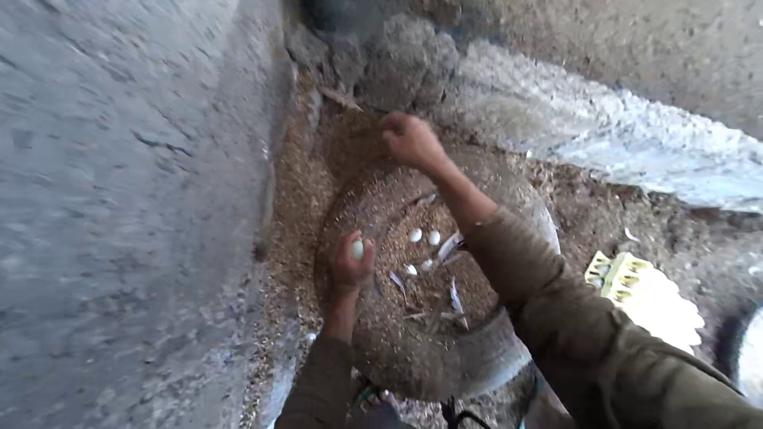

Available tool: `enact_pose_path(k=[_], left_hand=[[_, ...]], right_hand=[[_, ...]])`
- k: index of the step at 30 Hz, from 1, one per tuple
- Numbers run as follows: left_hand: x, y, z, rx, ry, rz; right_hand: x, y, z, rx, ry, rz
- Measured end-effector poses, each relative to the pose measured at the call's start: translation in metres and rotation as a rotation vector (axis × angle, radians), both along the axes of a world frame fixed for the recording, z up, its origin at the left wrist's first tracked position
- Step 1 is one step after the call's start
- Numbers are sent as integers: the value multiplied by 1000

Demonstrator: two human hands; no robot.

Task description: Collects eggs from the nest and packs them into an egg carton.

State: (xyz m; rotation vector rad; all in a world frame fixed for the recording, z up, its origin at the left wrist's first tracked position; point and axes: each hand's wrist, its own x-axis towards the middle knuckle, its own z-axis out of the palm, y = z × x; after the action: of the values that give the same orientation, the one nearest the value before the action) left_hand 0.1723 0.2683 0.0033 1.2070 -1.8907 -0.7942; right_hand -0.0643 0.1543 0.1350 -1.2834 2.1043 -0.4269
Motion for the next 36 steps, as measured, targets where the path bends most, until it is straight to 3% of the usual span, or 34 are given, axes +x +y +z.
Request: enact_pose_path(k=[3, 8, 13, 16, 20, 23, 25, 27, 30, 33, 36], left_hand=[[4, 1, 2, 63, -28, -48], [2, 3, 9, 65, -115, -59], [4, 5, 5, 104, -107, -53], [5, 3, 1, 198, -27, -49], [2, 0, 6, 302, 113, -9], [2, -1, 10, 290, 74, -26], [3, 1, 11, 270, 33, -40], [4, 0, 10, 244, 25, -54], [8, -4, 6, 236, 1, -93], [7, -2, 2, 168, -15, -109], [6, -2, 2, 162, -10, -72]], right_hand=[[-47, 80, 4, 101, 90, -123], [-51, 216, -72, 271, 29, -29], [14, 228, -142, -72, -69, 47], [75, 223, -179, -38, 66, 25], [105, 263, -160, 82, 23, 266], [71, 306, -126, 255, -90, 494], [46, 331, -109, 387, -84, 527], [21, 352, -102, 451, -8, 456], [-14, 370, -104, 378, 235, 315], [-33, 342, -101, 338, 324, 211], [-28, 303, -110, 355, 259, 42]])
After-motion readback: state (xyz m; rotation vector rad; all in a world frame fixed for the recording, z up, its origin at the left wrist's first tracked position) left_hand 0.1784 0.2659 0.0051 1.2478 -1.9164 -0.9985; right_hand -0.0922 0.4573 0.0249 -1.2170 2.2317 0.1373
